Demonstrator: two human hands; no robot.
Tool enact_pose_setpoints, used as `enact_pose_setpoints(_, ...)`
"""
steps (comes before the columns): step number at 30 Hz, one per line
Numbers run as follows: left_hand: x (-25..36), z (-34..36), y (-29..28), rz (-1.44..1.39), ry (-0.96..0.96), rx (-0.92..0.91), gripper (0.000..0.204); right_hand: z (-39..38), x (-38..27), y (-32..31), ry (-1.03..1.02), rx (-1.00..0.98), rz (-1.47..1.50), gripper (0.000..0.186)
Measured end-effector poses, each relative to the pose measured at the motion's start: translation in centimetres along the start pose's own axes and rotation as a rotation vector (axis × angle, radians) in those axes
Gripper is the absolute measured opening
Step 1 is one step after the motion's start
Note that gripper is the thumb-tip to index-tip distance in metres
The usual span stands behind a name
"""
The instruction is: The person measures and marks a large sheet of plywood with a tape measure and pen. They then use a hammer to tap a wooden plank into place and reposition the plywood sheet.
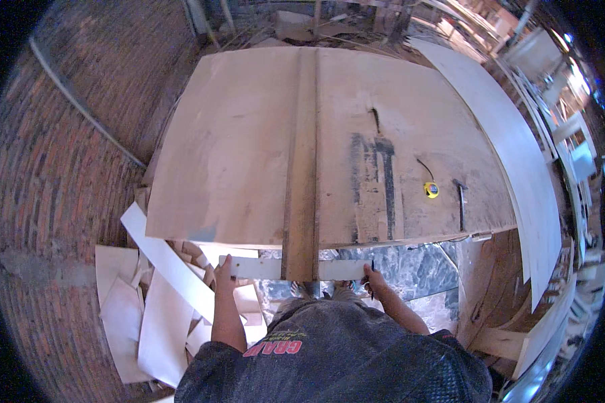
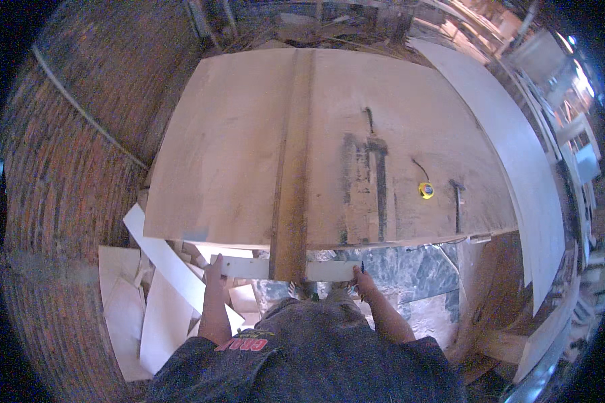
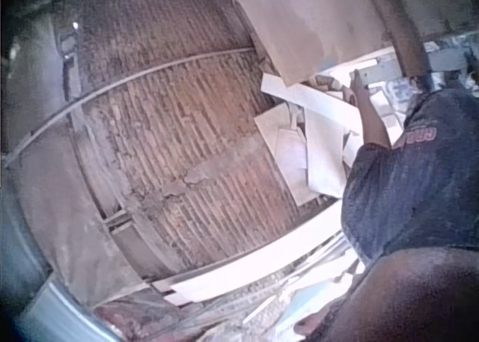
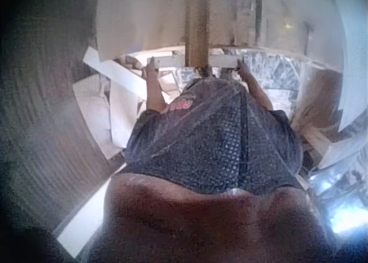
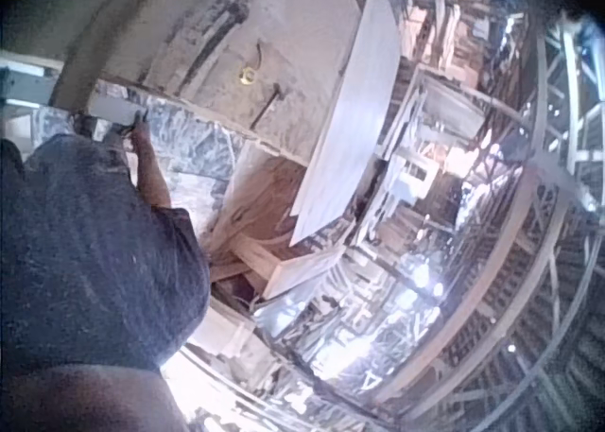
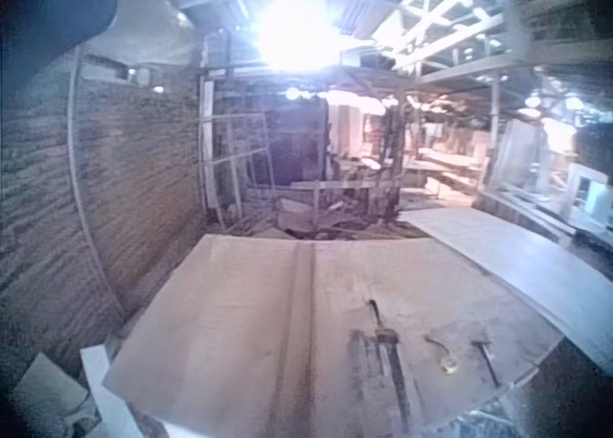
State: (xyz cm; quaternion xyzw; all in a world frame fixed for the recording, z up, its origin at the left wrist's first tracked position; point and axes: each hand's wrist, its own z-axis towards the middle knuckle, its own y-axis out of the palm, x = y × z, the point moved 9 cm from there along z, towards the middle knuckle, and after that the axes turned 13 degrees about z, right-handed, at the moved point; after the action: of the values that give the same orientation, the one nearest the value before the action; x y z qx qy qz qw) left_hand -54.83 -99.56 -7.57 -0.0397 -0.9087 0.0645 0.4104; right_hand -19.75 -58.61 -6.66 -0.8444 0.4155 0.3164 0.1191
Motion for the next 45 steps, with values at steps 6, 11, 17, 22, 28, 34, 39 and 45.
enact_pose_setpoints(6, 5.2, -4.9, -0.5, 0.248, 0.016, 0.071, 0.042, 1.3, 2.7, -0.1, 0.114, 0.037, 0.128, 0.046)
enact_pose_setpoints(11, 3.7, -2.0, -4.2, 0.148, 0.056, 0.05, 0.043, -0.9, 1.4, 3.2, 0.042, 0.01, 0.147, 0.043)
enact_pose_setpoints(17, 1.6, 2.8, -7.7, -0.17, -0.032, 0.072, 0.048, 0.6, 1.9, 10.0, 0.026, -0.057, 0.099, 0.042)
enact_pose_setpoints(22, 2.0, 6.8, -8.2, -0.248, -0.045, 0.035, 0.029, 3.2, 1.5, 14.9, -0.05, -0.062, -0.038, 0.042)
enact_pose_setpoints(28, 2.6, 6.0, -7.4, -0.126, -0.149, 0.058, 0.034, 6.8, 2.0, 14.4, -0.017, 0.137, -0.13, 0.048)
enact_pose_setpoints(34, 3.6, 7.5, -8.6, 0.046, -0.17, -0.033, 0.041, 5.5, -0.9, 14.9, -0.095, -0.071, -0.252, 0.052)
enact_pose_setpoints(39, 7.0, 4.0, -12.5, 0.588, 0.104, 0.618, 0.049, -0.8, -11.5, 12.4, -0.413, -0.237, -0.735, 0.047)
enact_pose_setpoints(45, 12.3, -9.1, 1.4, 0.967, 0.737, 0.845, 0.039, -2.2, -13.8, 2.5, -0.431, -0.083, -0.787, 0.037)
